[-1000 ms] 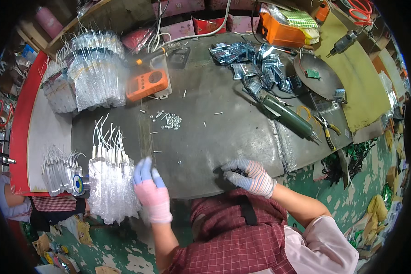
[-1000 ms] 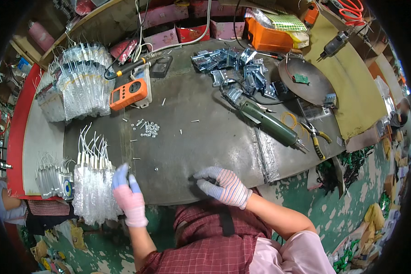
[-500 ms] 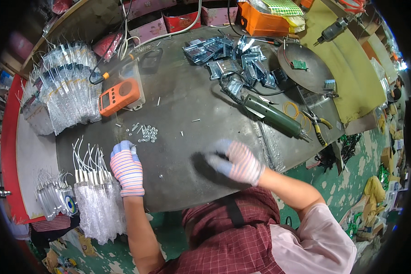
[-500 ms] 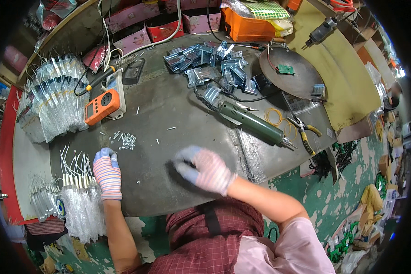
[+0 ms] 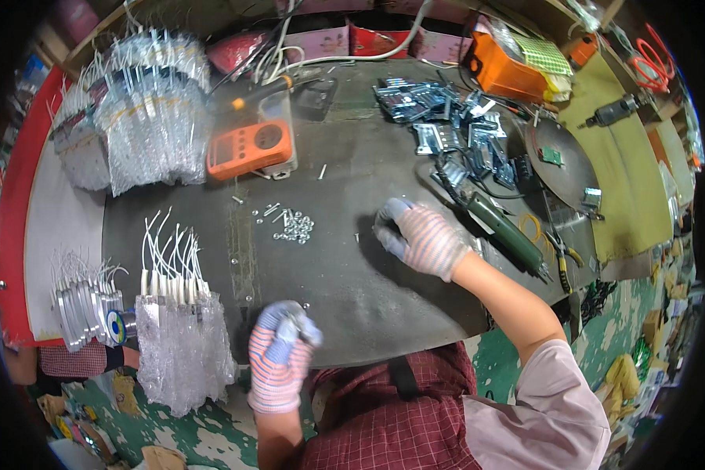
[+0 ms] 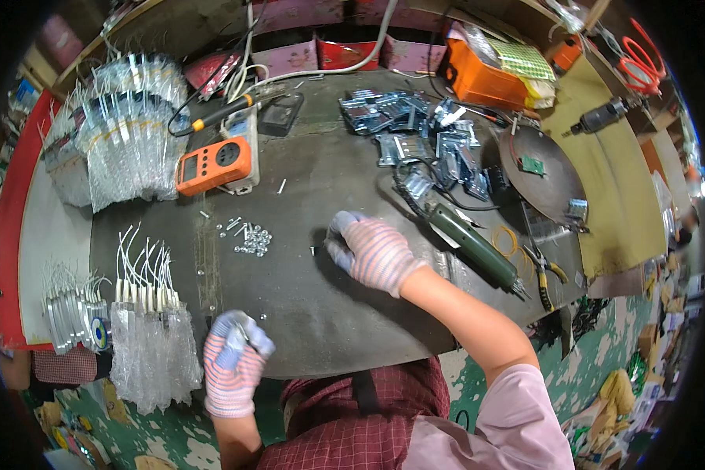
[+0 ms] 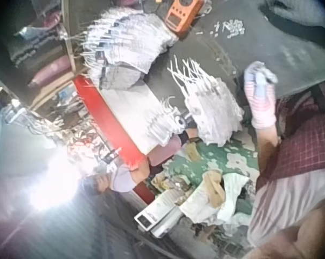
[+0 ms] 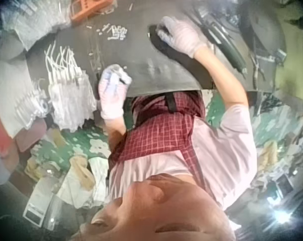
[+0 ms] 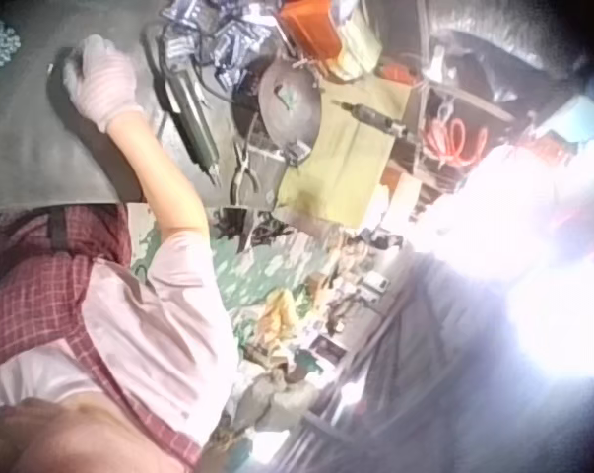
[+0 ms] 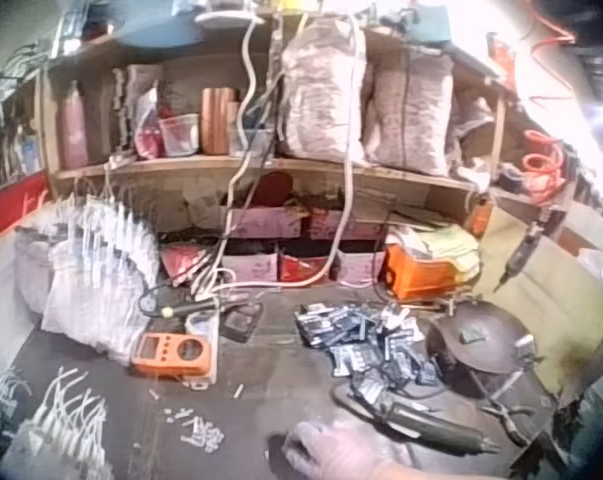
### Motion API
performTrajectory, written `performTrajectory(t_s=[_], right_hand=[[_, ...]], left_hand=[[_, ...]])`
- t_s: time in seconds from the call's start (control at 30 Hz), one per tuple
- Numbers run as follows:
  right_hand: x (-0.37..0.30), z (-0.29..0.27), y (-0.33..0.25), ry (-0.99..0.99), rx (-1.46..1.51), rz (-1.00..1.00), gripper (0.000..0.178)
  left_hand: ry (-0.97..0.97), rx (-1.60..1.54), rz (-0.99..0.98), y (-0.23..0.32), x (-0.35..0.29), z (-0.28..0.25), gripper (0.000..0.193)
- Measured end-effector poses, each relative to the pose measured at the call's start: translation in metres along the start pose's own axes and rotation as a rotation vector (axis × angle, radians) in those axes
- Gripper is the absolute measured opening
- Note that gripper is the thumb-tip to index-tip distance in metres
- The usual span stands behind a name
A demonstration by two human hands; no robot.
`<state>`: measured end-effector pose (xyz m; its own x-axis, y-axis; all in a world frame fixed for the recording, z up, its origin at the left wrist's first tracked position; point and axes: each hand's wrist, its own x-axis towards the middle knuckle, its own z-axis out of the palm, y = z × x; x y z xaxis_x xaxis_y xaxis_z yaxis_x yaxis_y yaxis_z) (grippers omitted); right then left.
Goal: The person attaches metal brackets onto light fixtures using screws, an electric screwdriver, and pliers, wraps rubber bands around the assembled units, and retrieves more components from the shelf.
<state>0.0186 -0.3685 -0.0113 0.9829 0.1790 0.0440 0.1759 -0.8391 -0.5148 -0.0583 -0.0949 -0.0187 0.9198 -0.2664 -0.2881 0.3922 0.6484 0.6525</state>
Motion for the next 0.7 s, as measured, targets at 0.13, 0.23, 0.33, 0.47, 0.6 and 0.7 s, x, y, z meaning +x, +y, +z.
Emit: performTrajectory(t_s=[0.13, 0.23, 0.33, 0.47, 0.6, 0.7], right_hand=[[-0.014, 0.000, -0.058, -0.247, 0.482, -0.149, 0.021], [-0.018, 0.010, -0.089, -0.329, 0.438, -0.450, 0.019], [-0.007, 0.017, -0.094, -0.320, 0.381, -0.517, 0.019], [0.058, 0.043, -0.062, -0.074, 0.150, -0.350, 0.021], [0.111, 0.060, -0.059, -0.100, 0.007, -0.246, 0.022], [0.117, 0.059, -0.057, -0.172, -0.132, -0.224, 0.022]], left_hand=[[-0.042, -0.579, -0.192, -0.026, -0.010, -0.011, 0.016], [0.101, -0.702, -0.209, -0.028, -0.006, -0.011, 0.017], [0.140, -0.841, -0.279, -0.031, -0.012, -0.030, 0.021], [0.108, -0.641, -0.214, -0.027, -0.009, -0.021, 0.023], [0.165, -0.514, 0.053, -0.022, 0.019, -0.026, 0.025], [0.189, -0.532, 0.059, -0.017, 0.024, -0.032, 0.026]])
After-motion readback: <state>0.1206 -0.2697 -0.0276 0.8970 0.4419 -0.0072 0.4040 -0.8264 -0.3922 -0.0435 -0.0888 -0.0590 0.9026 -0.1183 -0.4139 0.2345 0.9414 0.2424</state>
